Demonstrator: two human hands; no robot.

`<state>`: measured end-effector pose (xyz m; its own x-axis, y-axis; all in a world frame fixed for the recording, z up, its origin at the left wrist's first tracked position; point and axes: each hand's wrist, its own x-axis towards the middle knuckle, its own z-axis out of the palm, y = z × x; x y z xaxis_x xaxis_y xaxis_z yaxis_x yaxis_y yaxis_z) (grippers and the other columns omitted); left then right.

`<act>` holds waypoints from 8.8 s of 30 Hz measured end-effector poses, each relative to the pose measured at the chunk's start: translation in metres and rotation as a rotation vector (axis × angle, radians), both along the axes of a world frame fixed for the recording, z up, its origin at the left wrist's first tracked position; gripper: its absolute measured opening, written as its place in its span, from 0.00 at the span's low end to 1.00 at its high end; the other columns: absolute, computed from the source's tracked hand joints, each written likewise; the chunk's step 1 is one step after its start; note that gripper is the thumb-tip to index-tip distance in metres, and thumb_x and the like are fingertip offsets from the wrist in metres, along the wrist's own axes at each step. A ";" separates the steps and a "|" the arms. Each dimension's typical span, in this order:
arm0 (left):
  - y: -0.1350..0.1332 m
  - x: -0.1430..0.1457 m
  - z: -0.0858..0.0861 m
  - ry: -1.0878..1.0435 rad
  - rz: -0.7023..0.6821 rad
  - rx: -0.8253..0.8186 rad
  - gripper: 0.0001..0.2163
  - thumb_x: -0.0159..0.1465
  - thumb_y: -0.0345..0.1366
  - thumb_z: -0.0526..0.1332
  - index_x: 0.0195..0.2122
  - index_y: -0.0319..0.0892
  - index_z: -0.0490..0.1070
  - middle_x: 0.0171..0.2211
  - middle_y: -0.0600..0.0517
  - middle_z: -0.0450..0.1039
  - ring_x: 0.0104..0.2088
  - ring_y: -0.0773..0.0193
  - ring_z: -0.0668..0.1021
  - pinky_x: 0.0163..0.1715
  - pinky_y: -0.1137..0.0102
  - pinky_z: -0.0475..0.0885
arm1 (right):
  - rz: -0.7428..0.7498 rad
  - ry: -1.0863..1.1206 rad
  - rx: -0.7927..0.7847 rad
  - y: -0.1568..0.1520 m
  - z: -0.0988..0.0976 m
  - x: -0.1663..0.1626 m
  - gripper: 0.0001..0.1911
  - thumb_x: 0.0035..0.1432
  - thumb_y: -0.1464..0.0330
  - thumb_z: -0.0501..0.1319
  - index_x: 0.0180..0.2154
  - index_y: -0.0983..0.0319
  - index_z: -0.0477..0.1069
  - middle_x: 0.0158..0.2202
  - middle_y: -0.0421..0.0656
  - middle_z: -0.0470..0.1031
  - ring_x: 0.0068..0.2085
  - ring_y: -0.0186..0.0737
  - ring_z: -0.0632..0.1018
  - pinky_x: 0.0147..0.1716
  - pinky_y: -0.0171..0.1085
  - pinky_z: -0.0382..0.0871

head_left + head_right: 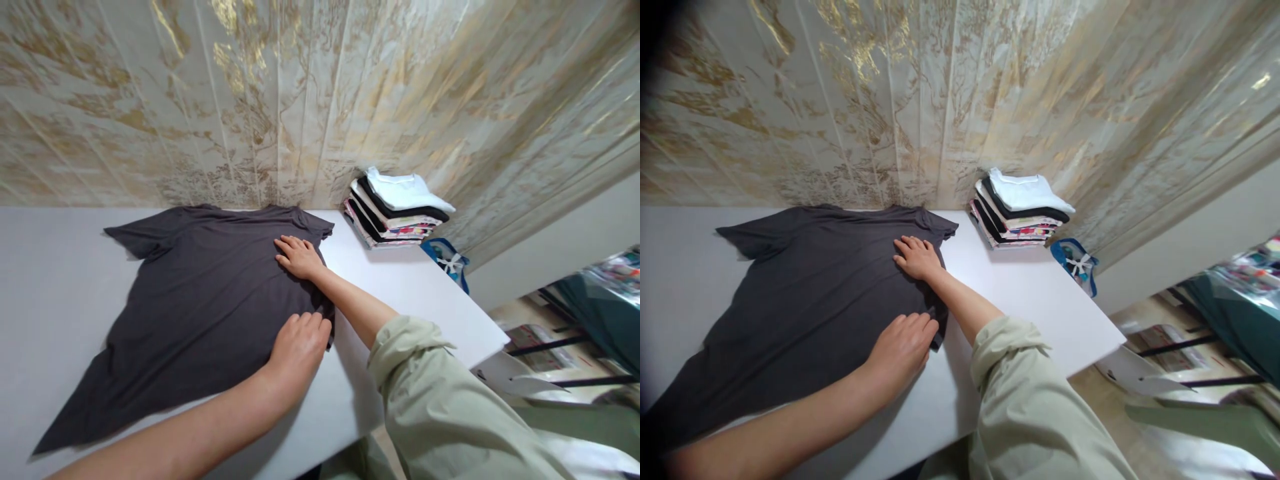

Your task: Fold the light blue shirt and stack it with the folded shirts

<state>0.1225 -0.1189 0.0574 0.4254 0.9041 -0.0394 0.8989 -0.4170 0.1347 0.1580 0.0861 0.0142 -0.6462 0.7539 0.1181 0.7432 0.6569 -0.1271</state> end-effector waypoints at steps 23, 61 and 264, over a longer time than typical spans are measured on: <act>0.005 -0.002 0.009 -0.109 0.037 -0.190 0.12 0.61 0.28 0.55 0.46 0.39 0.66 0.43 0.44 0.74 0.38 0.54 0.80 0.31 0.64 0.75 | 0.023 0.012 -0.003 -0.003 0.000 0.001 0.28 0.67 0.56 0.47 0.65 0.54 0.54 0.68 0.42 0.54 0.67 0.43 0.54 0.63 0.50 0.47; -0.008 0.019 -0.017 -0.465 -0.473 -0.173 0.22 0.67 0.46 0.55 0.58 0.40 0.64 0.59 0.45 0.67 0.61 0.58 0.66 0.60 0.59 0.59 | 0.026 -0.011 -0.026 0.001 -0.002 0.002 0.28 0.67 0.55 0.46 0.66 0.54 0.52 0.68 0.41 0.52 0.67 0.43 0.54 0.63 0.51 0.47; 0.017 -0.196 -0.054 -0.033 0.389 0.295 0.23 0.67 0.47 0.49 0.62 0.50 0.63 0.63 0.51 0.61 0.63 0.54 0.64 0.61 0.53 0.57 | -0.696 0.045 -0.036 -0.038 0.025 0.075 0.09 0.64 0.68 0.49 0.40 0.60 0.67 0.40 0.44 0.72 0.37 0.38 0.74 0.30 0.34 0.57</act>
<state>-0.0738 -0.1018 0.0037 0.0505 0.9669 0.2501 0.9928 -0.0758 0.0925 0.2332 0.0482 0.0392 -0.0061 0.9949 0.1008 0.9834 0.0242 -0.1799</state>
